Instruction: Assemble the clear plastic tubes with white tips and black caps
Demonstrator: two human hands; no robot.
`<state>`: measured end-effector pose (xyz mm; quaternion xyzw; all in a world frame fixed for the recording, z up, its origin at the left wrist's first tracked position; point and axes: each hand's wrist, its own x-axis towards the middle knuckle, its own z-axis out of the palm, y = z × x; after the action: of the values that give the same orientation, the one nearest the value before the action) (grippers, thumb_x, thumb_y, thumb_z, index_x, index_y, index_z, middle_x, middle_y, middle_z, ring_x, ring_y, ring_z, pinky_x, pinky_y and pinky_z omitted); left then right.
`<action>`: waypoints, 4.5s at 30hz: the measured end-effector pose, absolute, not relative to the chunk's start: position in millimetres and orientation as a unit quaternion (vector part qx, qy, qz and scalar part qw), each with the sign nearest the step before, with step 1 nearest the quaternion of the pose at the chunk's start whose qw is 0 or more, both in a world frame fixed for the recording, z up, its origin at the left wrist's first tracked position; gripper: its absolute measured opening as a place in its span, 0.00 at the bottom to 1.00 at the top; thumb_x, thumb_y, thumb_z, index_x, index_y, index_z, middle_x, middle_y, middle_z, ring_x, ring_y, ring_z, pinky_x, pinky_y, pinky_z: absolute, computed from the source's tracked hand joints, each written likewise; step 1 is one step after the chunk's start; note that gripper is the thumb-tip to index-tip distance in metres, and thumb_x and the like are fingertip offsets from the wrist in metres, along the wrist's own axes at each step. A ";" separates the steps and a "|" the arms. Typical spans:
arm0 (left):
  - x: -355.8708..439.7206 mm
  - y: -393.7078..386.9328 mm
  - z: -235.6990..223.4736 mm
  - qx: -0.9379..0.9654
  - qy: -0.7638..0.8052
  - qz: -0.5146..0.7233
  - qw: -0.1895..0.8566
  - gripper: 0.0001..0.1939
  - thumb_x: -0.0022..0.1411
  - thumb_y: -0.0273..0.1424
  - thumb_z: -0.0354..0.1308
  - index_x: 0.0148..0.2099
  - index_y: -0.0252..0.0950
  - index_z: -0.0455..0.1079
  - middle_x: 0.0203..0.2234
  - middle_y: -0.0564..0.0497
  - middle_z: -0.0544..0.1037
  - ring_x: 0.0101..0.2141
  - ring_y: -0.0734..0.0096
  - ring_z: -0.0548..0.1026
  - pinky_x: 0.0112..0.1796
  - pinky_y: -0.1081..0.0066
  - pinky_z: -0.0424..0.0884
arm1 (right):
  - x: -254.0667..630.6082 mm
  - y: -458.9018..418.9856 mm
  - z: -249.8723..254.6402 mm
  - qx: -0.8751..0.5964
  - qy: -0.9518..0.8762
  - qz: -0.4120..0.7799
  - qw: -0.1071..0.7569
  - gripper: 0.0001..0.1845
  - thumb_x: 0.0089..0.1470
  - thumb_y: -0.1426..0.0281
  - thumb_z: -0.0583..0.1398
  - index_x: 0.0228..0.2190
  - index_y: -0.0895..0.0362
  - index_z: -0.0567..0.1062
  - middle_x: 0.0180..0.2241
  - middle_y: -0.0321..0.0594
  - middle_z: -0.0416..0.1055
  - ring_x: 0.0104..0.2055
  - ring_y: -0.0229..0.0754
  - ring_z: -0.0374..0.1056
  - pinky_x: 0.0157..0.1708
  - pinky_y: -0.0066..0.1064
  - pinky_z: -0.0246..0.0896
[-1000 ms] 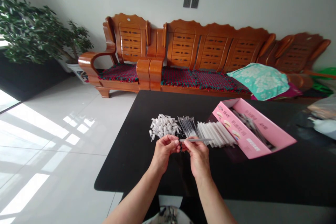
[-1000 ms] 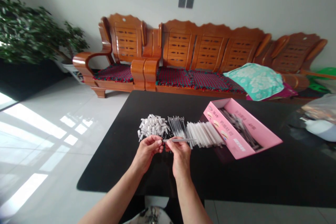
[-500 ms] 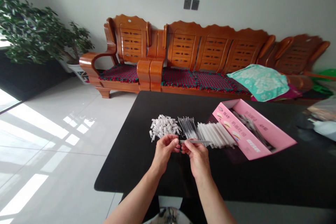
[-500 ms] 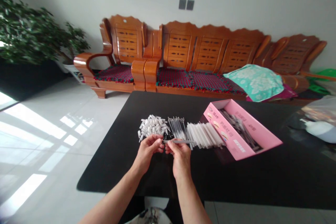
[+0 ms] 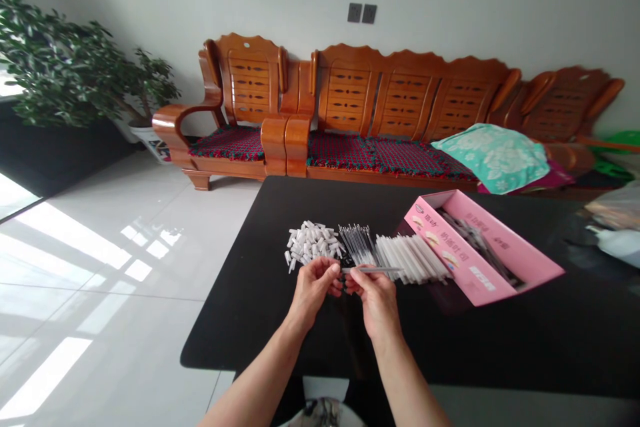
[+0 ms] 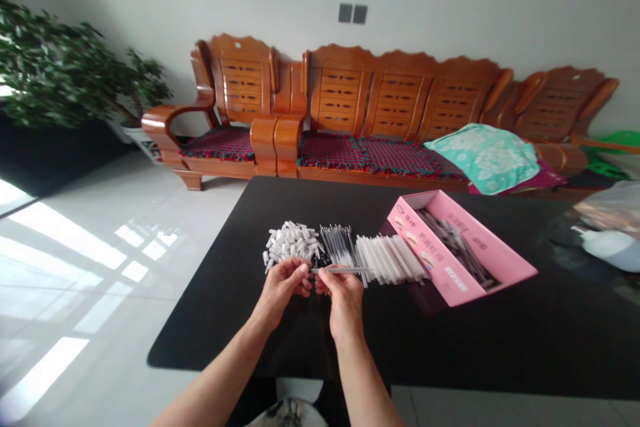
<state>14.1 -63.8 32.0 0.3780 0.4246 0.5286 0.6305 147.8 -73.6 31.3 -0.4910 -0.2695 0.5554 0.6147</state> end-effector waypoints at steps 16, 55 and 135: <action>7.9 -63.7 32.8 0.430 0.477 0.474 0.602 0.27 0.56 0.53 0.62 0.27 0.31 0.70 0.16 0.51 0.71 0.13 0.79 0.65 0.13 0.80 0.59 | 140.6 -75.5 42.5 -0.491 -0.290 0.566 0.595 0.16 0.38 0.62 0.73 0.26 0.60 0.78 0.23 0.40 0.76 0.25 0.40 0.69 0.25 0.30 0.63; -4.2 -73.2 26.0 0.444 0.471 0.439 0.623 0.25 0.50 0.50 0.69 0.27 0.31 0.70 0.17 0.51 0.73 0.15 0.79 0.67 0.15 0.80 0.62 | 137.4 -81.8 29.7 -0.497 -0.275 0.589 0.575 0.18 0.37 0.60 0.74 0.25 0.60 0.78 0.21 0.40 0.75 0.23 0.40 0.69 0.23 0.28 0.61; -23.6 -59.6 26.8 0.164 0.386 0.564 0.711 0.15 0.49 0.28 0.74 0.37 0.29 0.75 0.23 0.52 0.75 0.23 0.78 0.74 0.25 0.80 0.74 | 153.5 -93.5 54.7 -0.460 -0.373 0.410 0.693 0.13 0.55 0.61 0.66 0.33 0.60 0.79 0.27 0.41 0.75 0.25 0.39 0.67 0.27 0.33 0.63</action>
<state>-23.6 -59.6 26.8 0.1639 0.3861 0.5640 0.7113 153.5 -93.5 54.7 -0.4603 -0.3728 0.4104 0.6933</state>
